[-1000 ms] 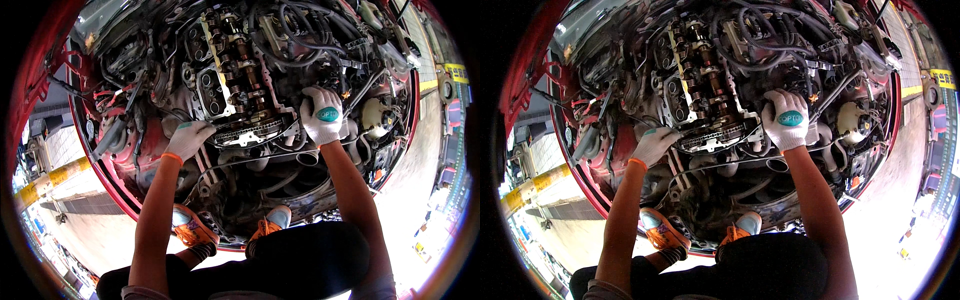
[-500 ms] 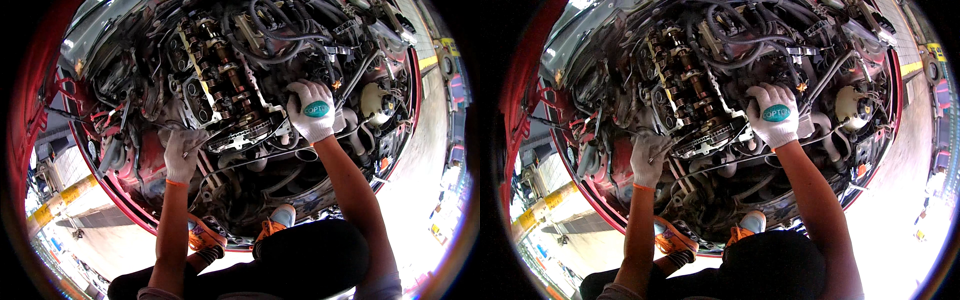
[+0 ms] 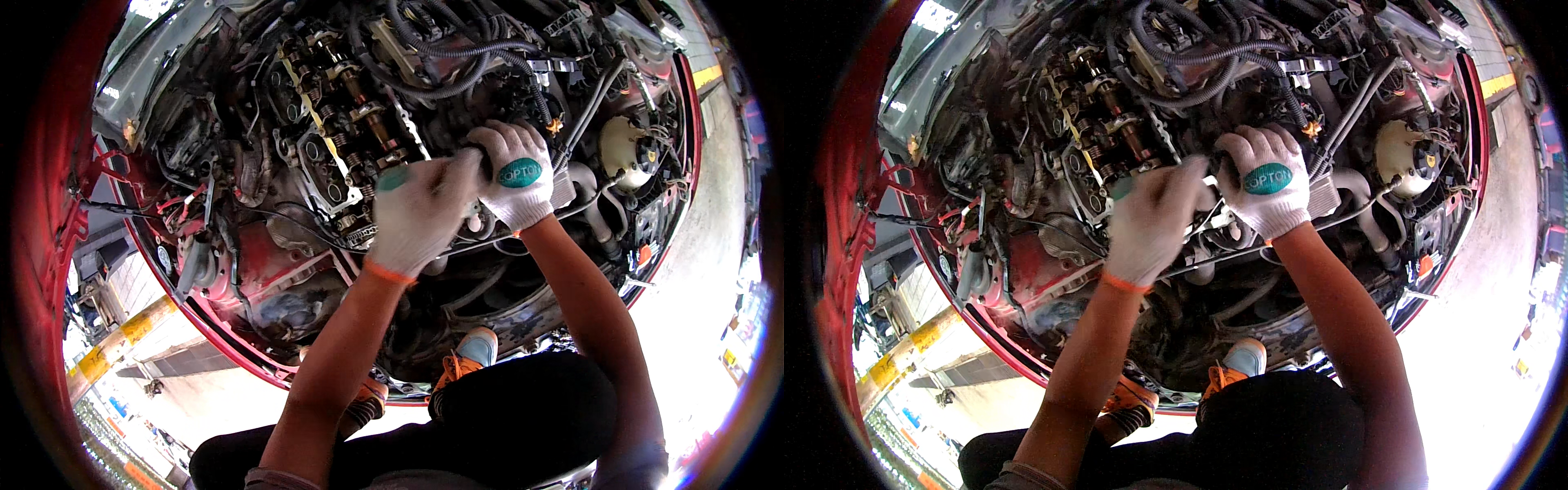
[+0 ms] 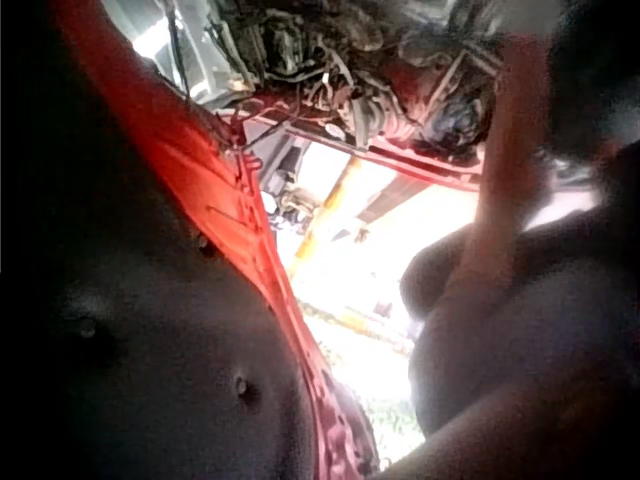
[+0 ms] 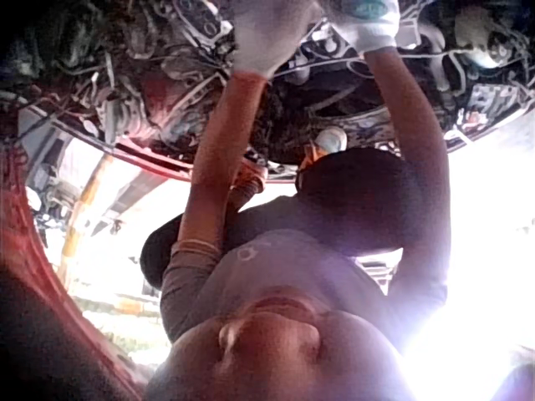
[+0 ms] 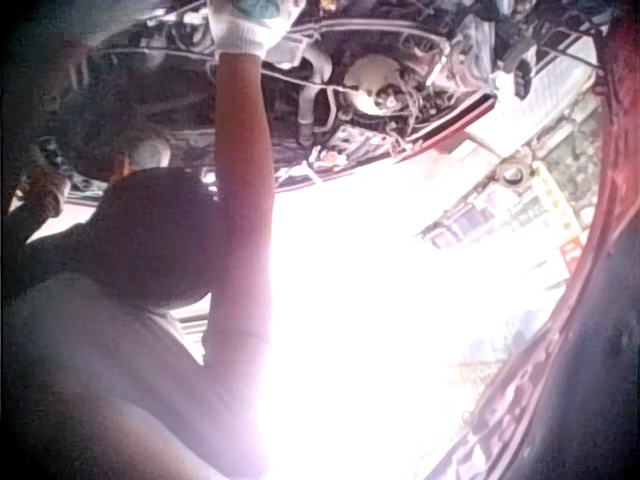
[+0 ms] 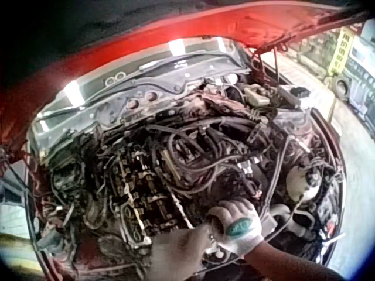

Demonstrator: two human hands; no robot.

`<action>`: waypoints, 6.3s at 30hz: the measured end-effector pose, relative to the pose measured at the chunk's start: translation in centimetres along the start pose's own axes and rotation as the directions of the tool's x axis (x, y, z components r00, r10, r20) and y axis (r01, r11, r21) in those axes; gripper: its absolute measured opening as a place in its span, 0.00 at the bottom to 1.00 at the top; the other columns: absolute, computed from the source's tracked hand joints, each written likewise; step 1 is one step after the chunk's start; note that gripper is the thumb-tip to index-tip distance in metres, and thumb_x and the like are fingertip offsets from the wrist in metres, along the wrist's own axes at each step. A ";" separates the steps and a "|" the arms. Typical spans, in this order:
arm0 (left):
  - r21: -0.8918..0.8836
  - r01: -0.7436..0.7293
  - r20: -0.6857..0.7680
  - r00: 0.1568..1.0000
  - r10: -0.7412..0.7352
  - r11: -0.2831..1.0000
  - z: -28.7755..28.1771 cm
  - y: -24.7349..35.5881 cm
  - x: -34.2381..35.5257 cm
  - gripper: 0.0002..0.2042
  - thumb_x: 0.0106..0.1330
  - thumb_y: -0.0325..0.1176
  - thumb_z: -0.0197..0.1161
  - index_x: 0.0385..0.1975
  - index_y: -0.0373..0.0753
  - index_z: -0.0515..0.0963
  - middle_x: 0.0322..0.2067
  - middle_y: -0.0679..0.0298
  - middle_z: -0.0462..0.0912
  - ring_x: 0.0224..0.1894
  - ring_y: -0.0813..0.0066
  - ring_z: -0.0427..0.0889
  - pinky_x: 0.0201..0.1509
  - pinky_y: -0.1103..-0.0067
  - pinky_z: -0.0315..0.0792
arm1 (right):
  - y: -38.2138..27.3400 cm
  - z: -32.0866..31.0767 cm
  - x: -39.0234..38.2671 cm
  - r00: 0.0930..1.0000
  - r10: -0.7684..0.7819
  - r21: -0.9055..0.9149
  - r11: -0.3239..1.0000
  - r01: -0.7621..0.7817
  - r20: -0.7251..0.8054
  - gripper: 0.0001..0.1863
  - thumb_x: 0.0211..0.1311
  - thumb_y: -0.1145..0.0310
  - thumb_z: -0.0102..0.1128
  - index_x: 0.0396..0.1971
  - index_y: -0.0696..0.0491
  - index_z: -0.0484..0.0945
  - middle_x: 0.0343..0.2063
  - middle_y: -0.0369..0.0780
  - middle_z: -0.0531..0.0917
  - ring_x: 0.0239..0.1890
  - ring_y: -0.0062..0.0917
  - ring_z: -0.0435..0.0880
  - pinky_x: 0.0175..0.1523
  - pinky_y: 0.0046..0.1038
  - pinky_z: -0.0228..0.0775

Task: The person works on a car engine with the hood open, using a wrench to tighten bolts on the cylinder head. They then retrieve a black plastic engine cover from the floor and install it onto the engine, securing it by hand.

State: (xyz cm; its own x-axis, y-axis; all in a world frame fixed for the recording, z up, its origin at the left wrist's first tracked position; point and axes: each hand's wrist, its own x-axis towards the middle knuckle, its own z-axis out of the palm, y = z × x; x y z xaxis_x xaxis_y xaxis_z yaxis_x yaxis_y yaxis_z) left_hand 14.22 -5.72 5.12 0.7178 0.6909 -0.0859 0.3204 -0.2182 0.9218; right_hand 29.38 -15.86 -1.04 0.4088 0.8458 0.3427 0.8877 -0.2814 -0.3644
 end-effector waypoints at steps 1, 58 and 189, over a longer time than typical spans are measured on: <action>0.131 -0.080 -0.023 0.996 0.083 0.988 1.1 -0.1 1.0 0.21 0.77 0.46 0.57 0.25 0.38 0.83 0.24 0.64 0.86 0.25 0.73 0.85 0.31 0.78 0.77 | -0.1 -0.3 0.0 1.000 0.008 -0.010 1.000 -0.008 0.001 0.16 0.53 0.64 0.66 0.44 0.46 0.81 0.44 0.42 0.86 0.49 0.40 0.85 0.62 0.45 0.70; -0.930 -0.012 -0.285 0.650 -0.705 0.366 -16.0 -6.5 -9.7 0.19 0.76 0.49 0.54 0.22 0.46 0.74 0.10 0.76 0.57 0.12 0.82 0.47 0.19 0.79 0.42 | -0.6 0.2 -0.6 0.999 0.006 -0.059 0.998 -0.009 -0.037 0.14 0.55 0.65 0.64 0.43 0.45 0.82 0.44 0.40 0.87 0.51 0.40 0.84 0.63 0.42 0.70; -0.670 -0.100 -0.104 0.994 0.040 0.736 -9.2 2.2 0.2 0.21 0.77 0.38 0.53 0.62 0.28 0.74 0.27 0.73 0.59 0.31 0.81 0.57 0.39 0.77 0.53 | 0.8 0.2 -1.3 0.995 -0.023 0.006 1.000 0.024 -0.094 0.15 0.54 0.64 0.65 0.43 0.48 0.83 0.42 0.39 0.86 0.48 0.37 0.84 0.62 0.39 0.72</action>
State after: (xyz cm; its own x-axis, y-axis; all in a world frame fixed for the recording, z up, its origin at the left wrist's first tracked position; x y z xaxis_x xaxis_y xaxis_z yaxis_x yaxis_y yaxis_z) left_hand 9.35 0.32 10.59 0.6623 0.7492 -0.0090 -0.2498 0.2322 0.9400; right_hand 29.49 -17.06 -1.98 0.4062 0.8056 0.4312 0.8959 -0.2581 -0.3617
